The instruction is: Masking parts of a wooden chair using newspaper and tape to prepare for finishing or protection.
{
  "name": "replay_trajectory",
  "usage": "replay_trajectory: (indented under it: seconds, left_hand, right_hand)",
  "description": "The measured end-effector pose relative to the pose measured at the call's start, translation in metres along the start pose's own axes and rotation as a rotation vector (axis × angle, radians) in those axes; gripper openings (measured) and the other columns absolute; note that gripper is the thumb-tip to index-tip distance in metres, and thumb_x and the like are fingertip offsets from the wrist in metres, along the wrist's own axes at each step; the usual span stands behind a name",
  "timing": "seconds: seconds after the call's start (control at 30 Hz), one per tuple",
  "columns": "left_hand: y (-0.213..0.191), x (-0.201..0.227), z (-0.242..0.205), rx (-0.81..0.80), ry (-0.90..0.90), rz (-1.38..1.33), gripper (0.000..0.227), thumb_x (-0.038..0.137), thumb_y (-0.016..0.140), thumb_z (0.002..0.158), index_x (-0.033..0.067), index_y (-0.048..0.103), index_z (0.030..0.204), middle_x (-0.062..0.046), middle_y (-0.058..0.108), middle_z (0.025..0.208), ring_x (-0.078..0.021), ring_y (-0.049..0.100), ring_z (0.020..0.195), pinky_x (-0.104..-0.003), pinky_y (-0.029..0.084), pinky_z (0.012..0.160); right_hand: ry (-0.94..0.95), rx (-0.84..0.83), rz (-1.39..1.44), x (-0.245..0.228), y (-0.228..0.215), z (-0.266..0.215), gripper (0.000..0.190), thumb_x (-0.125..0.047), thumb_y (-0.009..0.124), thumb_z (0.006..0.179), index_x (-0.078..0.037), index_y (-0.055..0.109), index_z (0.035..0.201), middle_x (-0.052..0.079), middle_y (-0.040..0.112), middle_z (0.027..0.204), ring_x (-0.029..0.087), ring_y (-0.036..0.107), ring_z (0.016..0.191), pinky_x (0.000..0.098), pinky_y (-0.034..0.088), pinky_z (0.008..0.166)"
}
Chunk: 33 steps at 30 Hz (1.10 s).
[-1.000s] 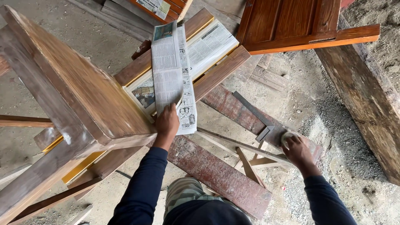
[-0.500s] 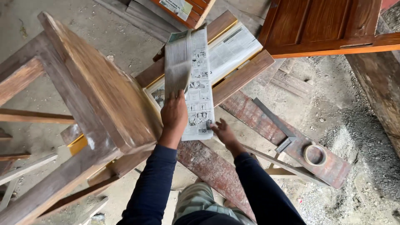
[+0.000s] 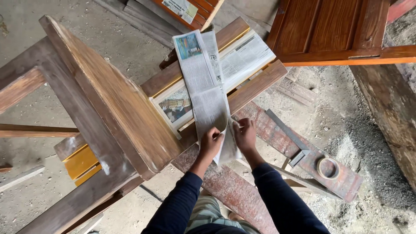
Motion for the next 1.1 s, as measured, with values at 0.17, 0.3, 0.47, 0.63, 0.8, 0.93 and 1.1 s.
replay_trajectory:
  seconds: [0.17,0.3,0.47,0.63,0.8,0.93,1.1]
  left_hand:
    - [-0.010,-0.013,-0.024,0.102,-0.094,-0.434,0.017,0.018,0.057,0.099,0.0015,0.056,0.095,-0.007,0.057,0.086,-0.0167,0.055,0.081,-0.034,0.047,0.072]
    - [-0.033,-0.029,-0.040,0.293,-0.198,-0.423,0.026,0.028,0.047,0.107,0.0024,0.051,0.101,-0.008,0.053,0.087,-0.0178,0.051,0.080,-0.036,0.045,0.071]
    - [-0.054,-0.016,-0.063,0.385,0.028,-0.170,0.024,0.026,0.049,0.107,0.0019,0.050,0.106,-0.010,0.055,0.095,-0.0192,0.054,0.086,-0.040,0.046,0.073]
    - [-0.033,0.025,-0.075,0.133,0.248,-0.013,0.015,0.021,0.055,0.107,0.0062,0.053,0.105,-0.011,0.059,0.099,-0.0242,0.062,0.088,-0.040,0.051,0.078]
    - [-0.007,0.059,-0.062,-0.063,0.235,-0.112,0.039,0.044,0.055,0.100,0.0055,0.052,0.107,-0.015,0.052,0.117,-0.0259,0.062,0.098,-0.037,0.057,0.082]
    - [-0.020,0.055,-0.034,0.078,0.023,0.125,0.085,0.074,0.057,0.088,-0.0045,0.045,0.119,-0.020,0.048,0.113,-0.0310,0.055,0.106,-0.046,0.052,0.091]
    - [-0.008,0.048,-0.037,0.073,-0.121,0.109,0.085,0.046,0.078,0.079,-0.0108,0.032,0.122,-0.027,0.047,0.114,-0.0386,0.056,0.106,-0.051,0.051,0.087]
  right_hand:
    - [0.135,-0.138,-0.094,-0.006,0.005,-0.016,0.054,-0.041,0.078,0.088,-0.001,0.060,0.119,0.020,0.067,0.116,0.031,0.069,0.096,0.0424,0.057,0.083]
    - [0.038,0.034,-0.390,-0.025,-0.022,-0.010,0.069,-0.038,0.083,0.074,-0.007,0.055,0.128,0.023,0.068,0.112,0.043,0.066,0.102,0.0517,0.054,0.086]
    - [0.313,-0.127,-0.245,0.015,-0.021,-0.017,0.047,-0.037,0.077,0.084,-0.012,0.063,0.121,0.016,0.073,0.099,0.033,0.069,0.091,0.0451,0.053,0.083]
    - [0.177,-0.340,0.128,-0.010,-0.017,-0.032,0.019,-0.018,0.073,0.092,-0.001,0.065,0.097,0.012,0.070,0.085,0.020,0.064,0.077,0.0346,0.053,0.071]
    - [0.070,-0.487,0.354,-0.030,-0.035,-0.083,0.012,-0.003,0.068,0.093,0.000,0.062,0.103,0.008,0.067,0.088,0.014,0.061,0.081,0.0331,0.053,0.070]
    - [-0.019,-0.497,0.264,-0.054,-0.069,-0.127,0.021,-0.001,0.066,0.089,-0.001,0.061,0.109,0.011,0.068,0.090,0.018,0.065,0.077,0.0365,0.056,0.067]
    - [-0.010,-0.419,-0.195,-0.056,-0.103,-0.187,0.024,-0.018,0.073,0.089,-0.007,0.063,0.108,0.012,0.074,0.089,0.026,0.072,0.068,0.0378,0.058,0.061]
Point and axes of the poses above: each hand's wrist, its own z-axis towards the middle knuckle, its own y-axis out of the palm, x = y × z, the point moved 9 cm from there along z, towards the middle knuckle
